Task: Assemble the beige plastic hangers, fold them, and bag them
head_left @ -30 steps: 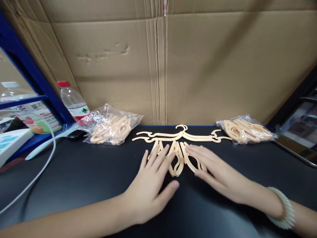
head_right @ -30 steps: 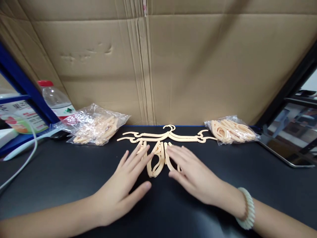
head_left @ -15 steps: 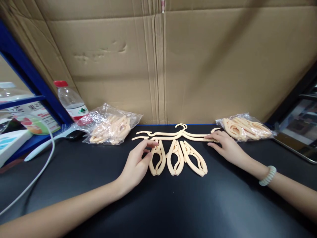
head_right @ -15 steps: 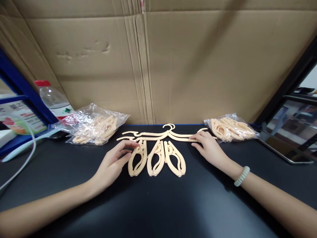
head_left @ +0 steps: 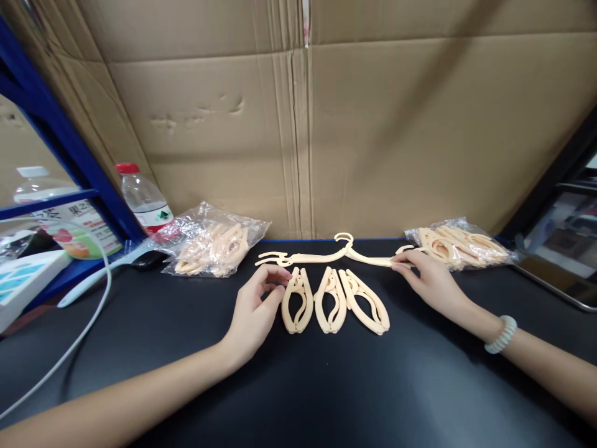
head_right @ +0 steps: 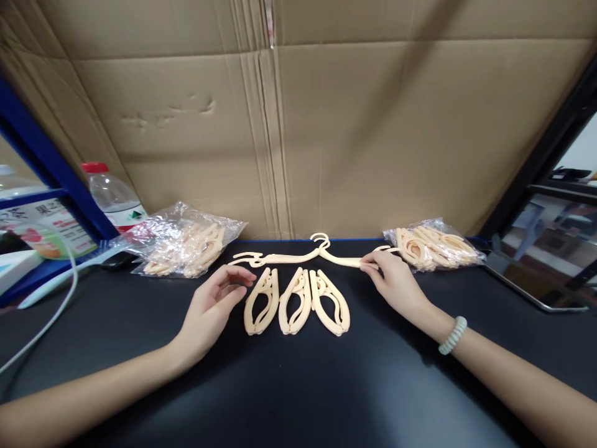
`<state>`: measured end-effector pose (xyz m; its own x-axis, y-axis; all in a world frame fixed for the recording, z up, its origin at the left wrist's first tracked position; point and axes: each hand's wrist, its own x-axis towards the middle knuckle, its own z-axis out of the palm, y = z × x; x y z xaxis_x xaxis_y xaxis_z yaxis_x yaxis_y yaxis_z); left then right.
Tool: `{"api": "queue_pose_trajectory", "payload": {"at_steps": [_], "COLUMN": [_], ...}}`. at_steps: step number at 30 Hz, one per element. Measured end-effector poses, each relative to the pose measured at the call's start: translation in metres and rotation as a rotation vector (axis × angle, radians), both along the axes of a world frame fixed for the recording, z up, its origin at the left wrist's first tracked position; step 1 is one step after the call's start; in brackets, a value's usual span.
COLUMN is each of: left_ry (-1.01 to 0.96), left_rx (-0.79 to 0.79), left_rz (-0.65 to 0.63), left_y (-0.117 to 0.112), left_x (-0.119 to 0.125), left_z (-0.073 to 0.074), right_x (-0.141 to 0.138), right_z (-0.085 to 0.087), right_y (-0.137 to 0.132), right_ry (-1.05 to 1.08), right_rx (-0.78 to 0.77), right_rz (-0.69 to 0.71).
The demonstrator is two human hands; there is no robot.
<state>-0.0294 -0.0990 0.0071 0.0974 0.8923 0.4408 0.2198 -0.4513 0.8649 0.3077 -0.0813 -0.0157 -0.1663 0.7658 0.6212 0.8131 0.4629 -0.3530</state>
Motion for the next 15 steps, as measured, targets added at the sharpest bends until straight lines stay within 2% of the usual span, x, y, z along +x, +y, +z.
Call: {"api": "queue_pose_trajectory", "payload": {"at_steps": [9, 12, 15], "left_ry": [-0.042, -0.098, -0.14], "left_rx": [-0.022, -0.048, -0.108], "left_rz": [-0.002, 0.03, 0.008], "left_y": [0.001, 0.001, 0.001], "left_x": [-0.001, 0.0, 0.001], "left_z": [-0.006, -0.008, -0.01], "right_x": [-0.001, -0.004, -0.01], "right_z": [0.012, 0.015, 0.016], "right_y": [-0.007, -0.011, -0.014], "right_ry": [0.071, 0.067, 0.011], "right_rx": [0.18, 0.238, 0.279], "right_rz": [-0.092, -0.07, -0.024]}}
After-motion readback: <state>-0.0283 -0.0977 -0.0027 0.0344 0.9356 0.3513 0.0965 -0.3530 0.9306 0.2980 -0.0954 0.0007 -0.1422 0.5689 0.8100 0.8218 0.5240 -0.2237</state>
